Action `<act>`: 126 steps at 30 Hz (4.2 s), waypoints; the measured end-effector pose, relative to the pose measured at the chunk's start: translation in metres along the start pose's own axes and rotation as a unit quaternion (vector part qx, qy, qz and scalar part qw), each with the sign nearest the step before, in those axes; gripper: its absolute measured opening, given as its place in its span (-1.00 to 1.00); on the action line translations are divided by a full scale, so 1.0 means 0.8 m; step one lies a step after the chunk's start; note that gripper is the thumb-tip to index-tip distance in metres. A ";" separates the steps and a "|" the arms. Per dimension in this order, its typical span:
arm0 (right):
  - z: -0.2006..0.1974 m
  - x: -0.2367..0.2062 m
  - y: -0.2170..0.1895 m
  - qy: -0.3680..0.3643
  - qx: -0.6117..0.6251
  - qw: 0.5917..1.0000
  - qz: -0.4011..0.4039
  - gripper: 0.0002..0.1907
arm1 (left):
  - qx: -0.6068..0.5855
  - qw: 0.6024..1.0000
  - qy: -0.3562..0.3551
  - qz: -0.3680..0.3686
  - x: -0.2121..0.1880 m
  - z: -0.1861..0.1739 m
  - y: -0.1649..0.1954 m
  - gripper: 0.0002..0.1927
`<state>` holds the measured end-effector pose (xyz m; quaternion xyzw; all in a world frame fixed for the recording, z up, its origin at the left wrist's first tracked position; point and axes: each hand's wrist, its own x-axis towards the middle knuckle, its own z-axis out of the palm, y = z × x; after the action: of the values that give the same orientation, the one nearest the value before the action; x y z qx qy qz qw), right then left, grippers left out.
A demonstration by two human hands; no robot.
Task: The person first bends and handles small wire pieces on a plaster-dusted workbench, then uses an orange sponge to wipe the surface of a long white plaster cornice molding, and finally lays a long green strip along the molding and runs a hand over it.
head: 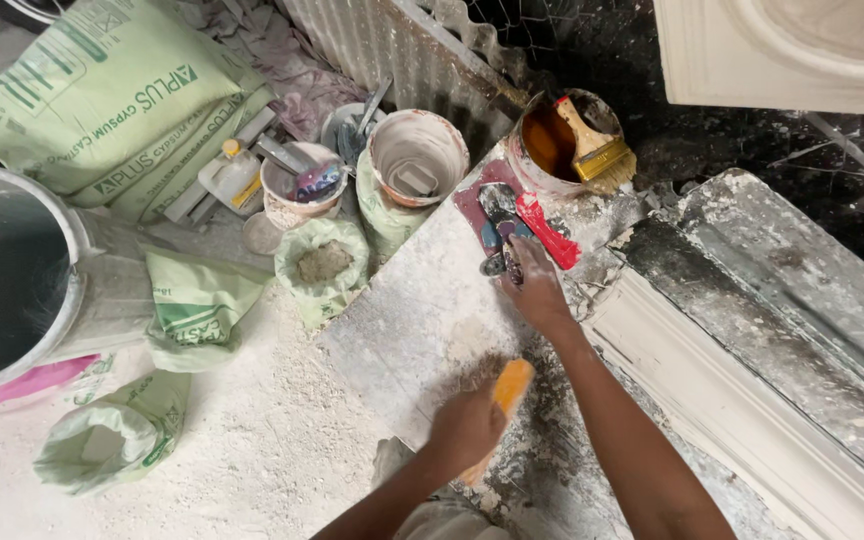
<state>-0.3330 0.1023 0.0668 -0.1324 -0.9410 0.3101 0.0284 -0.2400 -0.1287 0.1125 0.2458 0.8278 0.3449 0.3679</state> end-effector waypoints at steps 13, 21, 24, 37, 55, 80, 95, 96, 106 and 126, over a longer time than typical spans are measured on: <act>-0.043 -0.137 0.047 0.158 0.090 0.979 0.091 -0.51 | 0.172 0.961 0.162 -0.144 0.122 -0.147 -0.131 -0.45; -0.026 -0.278 0.079 0.185 0.064 0.970 0.147 -0.60 | 0.255 0.922 0.280 -0.080 0.114 -0.293 -0.118 -0.56; -0.002 -0.333 0.082 0.219 0.015 0.963 0.155 -0.62 | 0.268 0.930 0.246 -0.055 0.138 -0.254 -0.124 -0.62; 0.004 -0.479 0.098 0.291 -0.069 0.936 0.185 -0.57 | 0.234 0.955 0.010 0.184 0.065 0.202 0.097 -0.62; -0.028 -0.752 0.179 0.328 -0.038 0.905 0.268 -0.59 | 0.123 0.927 0.123 0.331 0.067 0.203 0.063 -0.40; 0.003 -1.006 0.165 0.357 -0.057 0.804 0.472 -0.54 | -0.116 0.992 0.047 0.023 -0.111 -0.104 -0.020 -0.67; -0.036 -0.722 0.080 0.358 0.174 0.850 0.346 -0.59 | -0.034 0.998 -0.050 -0.004 -0.022 0.010 -0.107 -0.61; -0.031 -0.717 0.073 0.360 0.180 0.845 0.351 -0.59 | -0.023 0.998 -0.020 0.055 -0.021 0.082 -0.088 -0.53; 0.008 -0.875 0.049 0.427 0.065 0.791 0.434 -0.57 | 0.011 0.966 -0.031 0.256 0.025 0.115 -0.008 -0.42; 0.066 -0.903 -0.030 0.404 0.281 0.643 0.587 -0.62 | 0.516 0.639 -0.496 0.281 0.002 0.077 0.101 -0.76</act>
<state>0.3503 -0.1390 0.0593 -0.7549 -0.4286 0.4270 0.2532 -0.1804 -0.0516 0.1420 0.7507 0.4553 -0.2257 0.4221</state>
